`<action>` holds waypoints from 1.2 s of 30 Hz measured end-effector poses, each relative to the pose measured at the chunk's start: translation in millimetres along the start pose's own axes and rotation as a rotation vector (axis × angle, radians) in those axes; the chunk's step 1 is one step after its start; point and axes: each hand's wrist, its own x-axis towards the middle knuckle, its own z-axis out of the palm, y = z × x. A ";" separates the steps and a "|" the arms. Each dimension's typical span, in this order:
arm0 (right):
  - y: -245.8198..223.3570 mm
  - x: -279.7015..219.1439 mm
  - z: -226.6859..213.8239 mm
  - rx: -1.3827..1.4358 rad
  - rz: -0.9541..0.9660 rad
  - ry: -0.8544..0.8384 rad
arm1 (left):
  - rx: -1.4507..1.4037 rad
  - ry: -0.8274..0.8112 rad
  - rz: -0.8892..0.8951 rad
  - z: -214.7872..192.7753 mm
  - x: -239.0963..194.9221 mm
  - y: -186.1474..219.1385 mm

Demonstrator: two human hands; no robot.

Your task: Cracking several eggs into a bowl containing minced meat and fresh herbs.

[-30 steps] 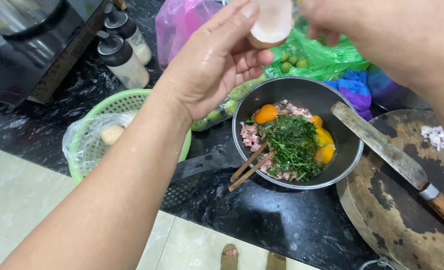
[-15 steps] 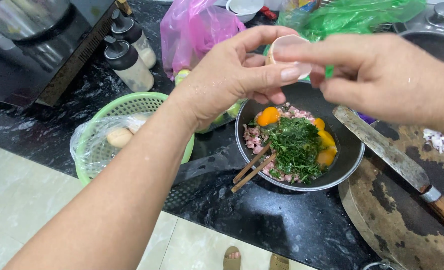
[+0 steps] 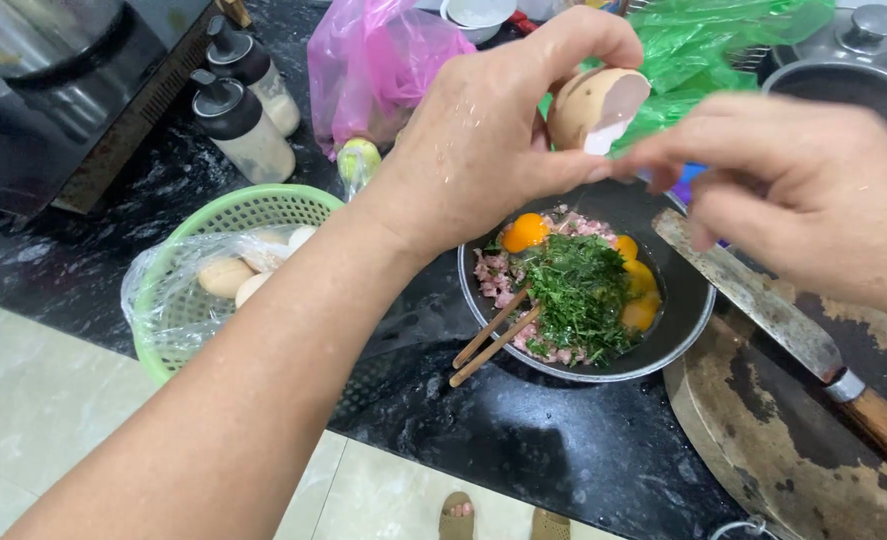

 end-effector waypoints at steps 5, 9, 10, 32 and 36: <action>10.2 -2.5 3.5 -0.155 -0.059 0.015 | 0.085 -0.028 0.005 2.0 -1.7 1.8; 14.3 -8.2 10.7 -0.262 -0.108 0.029 | 0.089 -0.007 0.031 11.0 -8.9 -6.4; 10.9 -9.0 12.6 -0.238 -0.077 0.039 | 0.066 0.009 0.023 13.6 -12.3 -9.6; 19.6 -65.0 34.6 0.132 0.196 0.260 | -0.476 0.104 -0.650 30.5 -30.0 18.8; 27.7 -70.4 32.5 0.116 0.235 0.286 | -0.264 0.098 -0.775 19.8 -40.6 39.4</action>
